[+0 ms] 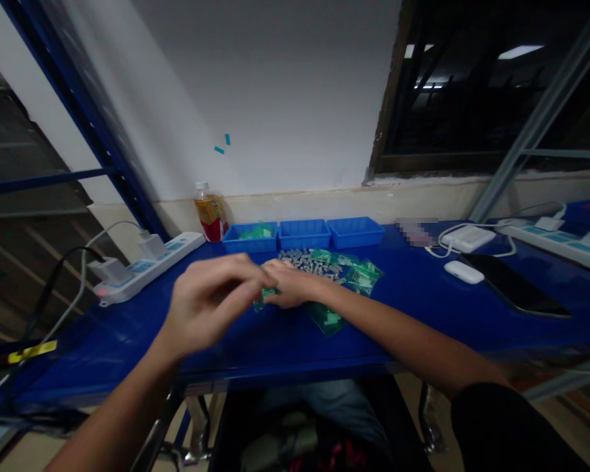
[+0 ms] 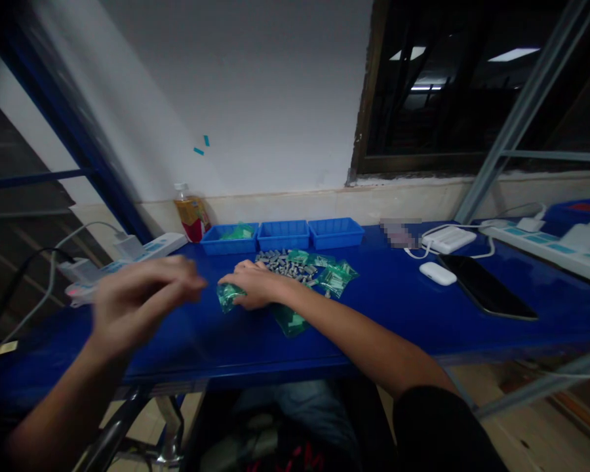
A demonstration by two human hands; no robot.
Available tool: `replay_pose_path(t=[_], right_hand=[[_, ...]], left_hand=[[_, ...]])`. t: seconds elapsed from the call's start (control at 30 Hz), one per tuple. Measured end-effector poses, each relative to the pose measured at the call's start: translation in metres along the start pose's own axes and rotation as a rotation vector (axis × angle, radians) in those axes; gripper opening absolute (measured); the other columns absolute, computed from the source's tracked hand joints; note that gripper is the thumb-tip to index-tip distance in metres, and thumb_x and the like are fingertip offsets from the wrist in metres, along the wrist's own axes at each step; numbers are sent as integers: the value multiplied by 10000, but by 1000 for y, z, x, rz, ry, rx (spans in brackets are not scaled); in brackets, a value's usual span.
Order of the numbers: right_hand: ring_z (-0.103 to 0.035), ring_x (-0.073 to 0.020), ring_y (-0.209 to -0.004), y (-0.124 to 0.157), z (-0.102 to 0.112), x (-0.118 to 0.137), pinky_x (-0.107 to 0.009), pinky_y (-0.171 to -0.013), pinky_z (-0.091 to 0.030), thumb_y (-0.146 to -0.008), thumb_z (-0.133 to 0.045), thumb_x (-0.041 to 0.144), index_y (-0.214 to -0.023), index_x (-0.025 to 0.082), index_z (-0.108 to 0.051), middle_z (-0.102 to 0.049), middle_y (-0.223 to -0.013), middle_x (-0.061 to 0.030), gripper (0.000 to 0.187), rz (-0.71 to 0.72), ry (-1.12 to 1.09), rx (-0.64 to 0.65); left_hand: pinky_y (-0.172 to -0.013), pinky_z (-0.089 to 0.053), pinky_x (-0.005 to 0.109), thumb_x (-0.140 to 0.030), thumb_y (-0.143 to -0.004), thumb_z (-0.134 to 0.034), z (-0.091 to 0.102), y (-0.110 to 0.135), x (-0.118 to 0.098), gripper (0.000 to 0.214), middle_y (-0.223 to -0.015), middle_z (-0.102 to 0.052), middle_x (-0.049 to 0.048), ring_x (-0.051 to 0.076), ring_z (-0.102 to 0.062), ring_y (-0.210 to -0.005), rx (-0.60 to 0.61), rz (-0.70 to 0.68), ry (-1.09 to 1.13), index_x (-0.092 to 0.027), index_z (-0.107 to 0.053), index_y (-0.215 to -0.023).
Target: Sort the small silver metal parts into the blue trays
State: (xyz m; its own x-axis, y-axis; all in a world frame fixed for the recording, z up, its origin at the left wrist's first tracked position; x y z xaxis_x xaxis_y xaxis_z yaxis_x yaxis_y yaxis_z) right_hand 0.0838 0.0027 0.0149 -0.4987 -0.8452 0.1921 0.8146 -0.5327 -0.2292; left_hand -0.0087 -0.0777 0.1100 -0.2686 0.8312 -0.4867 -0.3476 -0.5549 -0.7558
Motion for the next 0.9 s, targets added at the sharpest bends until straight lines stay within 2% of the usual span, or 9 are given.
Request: replay_pose_path(t=[0.13,0.23,0.33,0.43,0.5,0.6,0.7,0.77,0.9], right_hand=[[-467,-231,-1009,3,25,-12,-370,-831,-387,-753,-548,113,-1122,159,-529,-538,-1070,-97,372,-75,4,-314],[-463,-206,-936,16,47,-23,-333,-793,-363,-722,-468,38,-888,176,-557,-551,-915,-57,233,-110,42,-495],[-446,-218,-978,30,58,-30,-342,-804,-331,-677,-448,7,-793,190,-554,-552,-871,-53,241,-108,152,-565],[-423,-231,-1060,39,58,-30,-363,-853,-307,-663,-460,1,-796,192,-576,-577,-907,-64,260,-116,220,-572],[-396,-240,-1116,39,55,-26,-382,-898,-289,-676,-476,17,-837,195,-597,-593,-953,-68,269,-145,226,-564],[-367,-257,-1161,37,53,-21,-409,-931,-283,-699,-523,79,-936,198,-619,-598,-1041,-72,282,-257,175,-590],[-423,-261,-1101,38,53,-28,-407,-901,-329,-732,-598,237,-975,199,-640,-592,-1064,-78,250,-432,4,-667],[-502,-236,-990,38,49,-39,-370,-850,-377,-779,-576,385,-910,179,-661,-615,-975,-78,259,-527,-216,-708],[-556,-166,-657,39,31,-67,-273,-623,-419,-851,-419,517,-749,144,-653,-595,-655,-25,451,-668,-707,-713]], left_hand=[[-475,-337,206,-389,-828,-562,-8,-37,86,259,-609,-548,-14,93,-472,-525,-59,378,76,-146,-654,-819],[-450,-286,203,-544,-816,-512,-39,-43,137,446,-652,-575,21,92,-449,-515,144,722,239,-125,-653,-764],[-467,-308,193,-558,-785,-560,-65,-34,145,446,-742,-617,49,100,-499,-577,239,880,458,-121,-647,-763],[-490,-334,183,-353,-725,-702,-75,-21,141,255,-777,-627,31,75,-504,-574,176,916,612,-125,-654,-830],[-509,-355,184,-238,-694,-731,-78,-12,143,220,-782,-632,31,62,-494,-554,127,943,703,-119,-652,-862],[-546,-384,197,-216,-707,-715,-70,-8,150,278,-785,-629,31,86,-529,-602,-43,859,680,-130,-611,-950],[-636,-428,226,-242,-753,-668,-55,-12,146,403,-816,-603,10,130,-575,-738,-204,561,407,-178,-511,-1120],[-707,-444,264,-241,-791,-626,-52,-13,133,429,-885,-604,24,153,-577,-817,-180,358,157,-195,-465,-1186],[-857,-417,356,-209,-841,-557,-65,-13,102,202,-1001,-624,69,205,-543,-957,53,51,-213,-197,-597,-1039]])
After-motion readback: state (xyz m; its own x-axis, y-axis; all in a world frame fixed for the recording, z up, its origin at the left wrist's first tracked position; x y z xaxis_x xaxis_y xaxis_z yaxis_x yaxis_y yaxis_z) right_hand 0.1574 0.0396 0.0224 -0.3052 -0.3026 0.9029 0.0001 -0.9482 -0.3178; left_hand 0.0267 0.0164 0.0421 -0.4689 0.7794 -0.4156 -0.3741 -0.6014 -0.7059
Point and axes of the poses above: each hand's wrist, its own y-axis away from the middle knuckle, its own z-axis out of the back of the hand, x = y × z, the point moved 6 cm from there along -y, towards the middle knuckle
